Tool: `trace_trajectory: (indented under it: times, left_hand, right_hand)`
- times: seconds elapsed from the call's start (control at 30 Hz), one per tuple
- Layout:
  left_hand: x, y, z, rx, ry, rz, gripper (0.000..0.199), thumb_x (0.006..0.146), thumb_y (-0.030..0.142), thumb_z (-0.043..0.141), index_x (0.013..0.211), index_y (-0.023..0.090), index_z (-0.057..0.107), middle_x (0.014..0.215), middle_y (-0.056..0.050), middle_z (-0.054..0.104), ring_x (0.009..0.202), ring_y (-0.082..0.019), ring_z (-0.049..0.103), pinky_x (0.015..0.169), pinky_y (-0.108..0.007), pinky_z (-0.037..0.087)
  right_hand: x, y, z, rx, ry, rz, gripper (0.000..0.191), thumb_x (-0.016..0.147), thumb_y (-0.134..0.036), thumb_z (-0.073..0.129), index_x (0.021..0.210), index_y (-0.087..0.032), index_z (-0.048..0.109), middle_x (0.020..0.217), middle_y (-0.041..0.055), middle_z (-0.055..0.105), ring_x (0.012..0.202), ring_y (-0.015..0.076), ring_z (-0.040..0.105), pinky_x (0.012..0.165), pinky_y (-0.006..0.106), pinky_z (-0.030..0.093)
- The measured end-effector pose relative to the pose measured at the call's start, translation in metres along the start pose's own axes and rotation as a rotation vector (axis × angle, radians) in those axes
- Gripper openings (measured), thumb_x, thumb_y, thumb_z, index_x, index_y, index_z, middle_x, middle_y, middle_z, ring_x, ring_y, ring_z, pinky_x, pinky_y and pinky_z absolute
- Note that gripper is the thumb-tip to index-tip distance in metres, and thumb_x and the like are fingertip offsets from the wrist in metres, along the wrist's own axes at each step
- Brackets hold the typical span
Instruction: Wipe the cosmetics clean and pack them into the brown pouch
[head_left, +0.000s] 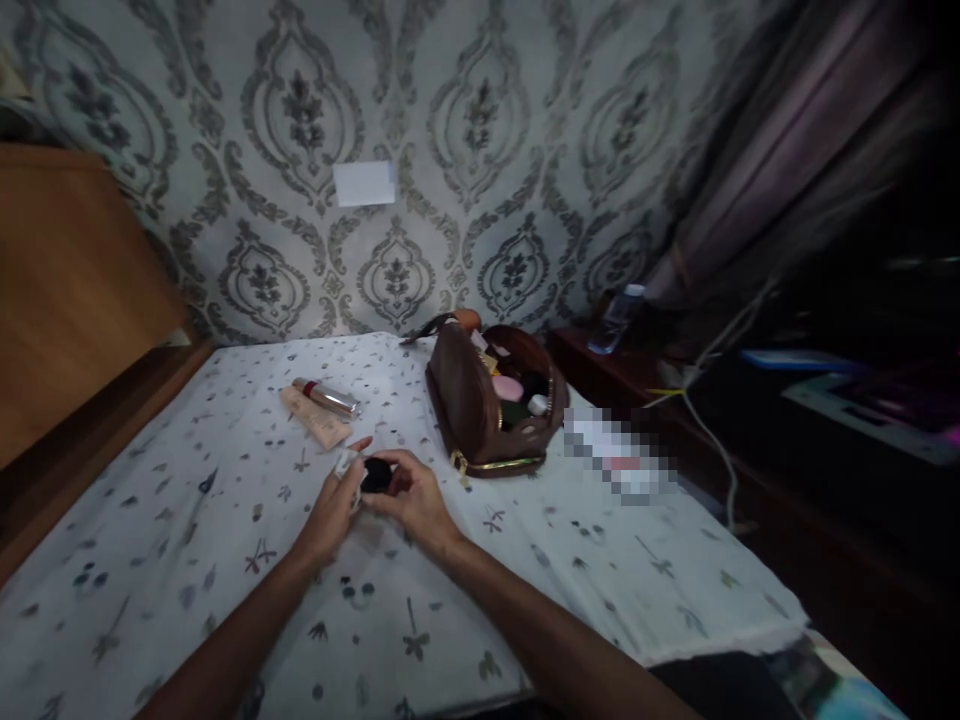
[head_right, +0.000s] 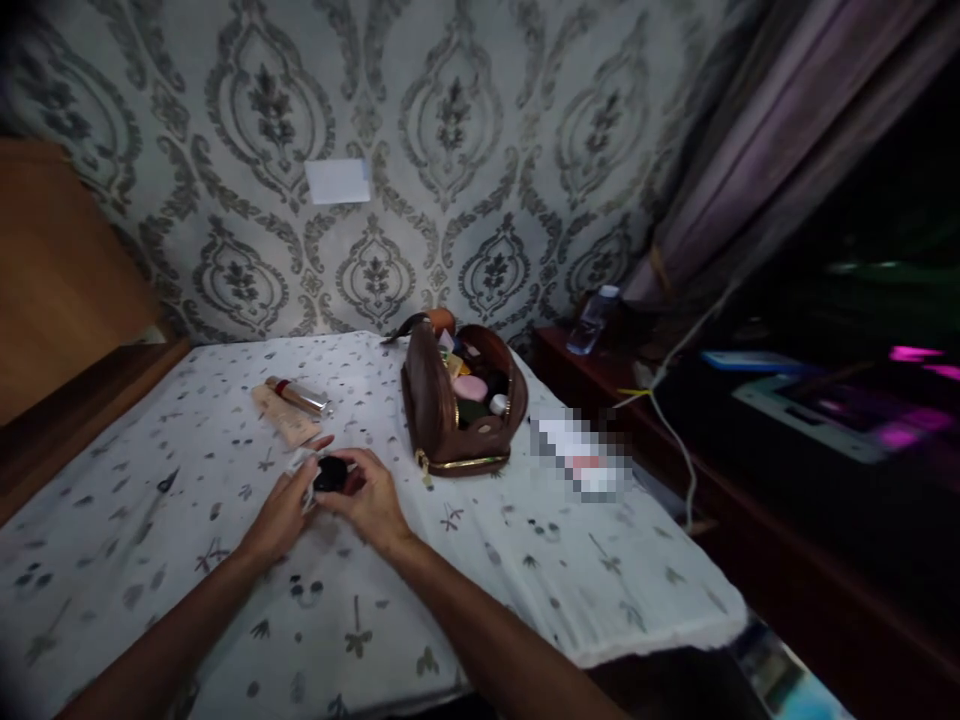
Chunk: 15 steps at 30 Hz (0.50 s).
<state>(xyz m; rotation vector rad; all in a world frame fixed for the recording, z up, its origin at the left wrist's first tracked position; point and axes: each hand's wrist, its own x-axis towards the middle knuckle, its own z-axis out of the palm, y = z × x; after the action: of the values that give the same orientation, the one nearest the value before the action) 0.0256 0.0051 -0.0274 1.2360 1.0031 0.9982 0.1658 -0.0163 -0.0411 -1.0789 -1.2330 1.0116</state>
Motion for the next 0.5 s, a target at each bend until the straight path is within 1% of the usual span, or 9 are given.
trace_trajectory:
  times: [0.07,0.1,0.2,0.27,0.33,0.4,0.47,0.5]
  left_hand:
    - [0.002,0.001,-0.003,-0.032,-0.031,-0.042,0.066,0.086,0.063,0.051,0.136,0.020,0.052,0.131,-0.011,0.063,0.119,-0.029,0.061,0.096,-0.041,0.051]
    - [0.003,0.002,-0.005,-0.017,-0.050,-0.033,0.063,0.086,0.061,0.053,0.133,0.019,0.056,0.128,-0.011,0.065,0.117,-0.029,0.062,0.094,-0.041,0.052]
    - [0.006,0.004,-0.010,0.052,-0.090,0.035,0.051,0.080,0.054,0.063,0.116,0.019,0.068,0.126,-0.010,0.067,0.119,-0.029,0.060,0.098,-0.039,0.050]
    - [0.008,0.004,-0.010,0.048,-0.093,0.033,0.048,0.080,0.055,0.061,0.109,0.019,0.071,0.120,-0.010,0.070,0.117,-0.029,0.062,0.097,-0.040,0.052]
    - [0.009,0.004,-0.006,0.012,-0.068,-0.022,0.050,0.084,0.058,0.051,0.109,0.019,0.071,0.110,-0.009,0.073,0.110,-0.028,0.066,0.089,-0.040,0.056]
    - [0.009,0.004,0.000,-0.048,-0.008,-0.120,0.050,0.086,0.059,0.048,0.109,0.022,0.071,0.103,-0.008,0.075,0.104,-0.027,0.068,0.081,-0.038,0.058]
    - [0.008,0.004,0.005,-0.108,0.042,-0.213,0.048,0.084,0.060,0.051,0.110,0.024,0.070,0.104,-0.007,0.074,0.104,-0.026,0.068,0.078,-0.036,0.059]
    - [0.007,0.005,0.007,-0.123,0.047,-0.238,0.049,0.083,0.061,0.052,0.111,0.025,0.070,0.107,-0.007,0.074,0.105,-0.027,0.067,0.078,-0.036,0.059]
  right_hand:
    - [-0.003,-0.002,0.001,-0.013,0.001,-0.024,0.046,0.057,-0.029,0.085,0.100,-0.024,0.070,0.093,-0.0008,0.060,0.067,0.0113,0.052,0.065,0.025,0.046]
    - [-0.004,-0.003,0.002,-0.004,-0.011,-0.036,0.045,0.057,-0.028,0.085,0.099,-0.023,0.069,0.094,-0.0008,0.059,0.069,0.0118,0.053,0.067,0.026,0.047]
    - [-0.008,-0.007,0.006,0.083,-0.056,-0.054,0.044,0.057,-0.030,0.085,0.095,-0.023,0.066,0.090,-0.0014,0.061,0.076,0.0141,0.056,0.071,0.027,0.048]
    - [-0.009,-0.009,0.009,0.161,-0.070,-0.037,0.045,0.057,-0.032,0.086,0.094,-0.022,0.062,0.088,-0.0018,0.062,0.077,0.0151,0.058,0.072,0.027,0.048]
    - [-0.008,-0.009,0.010,0.224,-0.053,-0.020,0.046,0.057,-0.033,0.085,0.095,-0.023,0.060,0.087,-0.0025,0.062,0.077,0.0151,0.059,0.072,0.027,0.049]
    - [-0.006,-0.007,0.010,0.205,-0.011,-0.033,0.044,0.060,-0.032,0.084,0.096,-0.023,0.060,0.086,-0.0030,0.062,0.075,0.0149,0.060,0.072,0.027,0.049]
    - [-0.005,-0.004,0.008,0.073,0.048,-0.094,0.041,0.063,-0.027,0.082,0.098,-0.024,0.062,0.087,-0.0023,0.063,0.076,0.0153,0.059,0.072,0.027,0.049]
    - [-0.004,-0.002,0.007,-0.024,0.072,-0.135,0.040,0.064,-0.024,0.081,0.099,-0.024,0.062,0.089,-0.0015,0.063,0.077,0.0156,0.059,0.071,0.027,0.049]
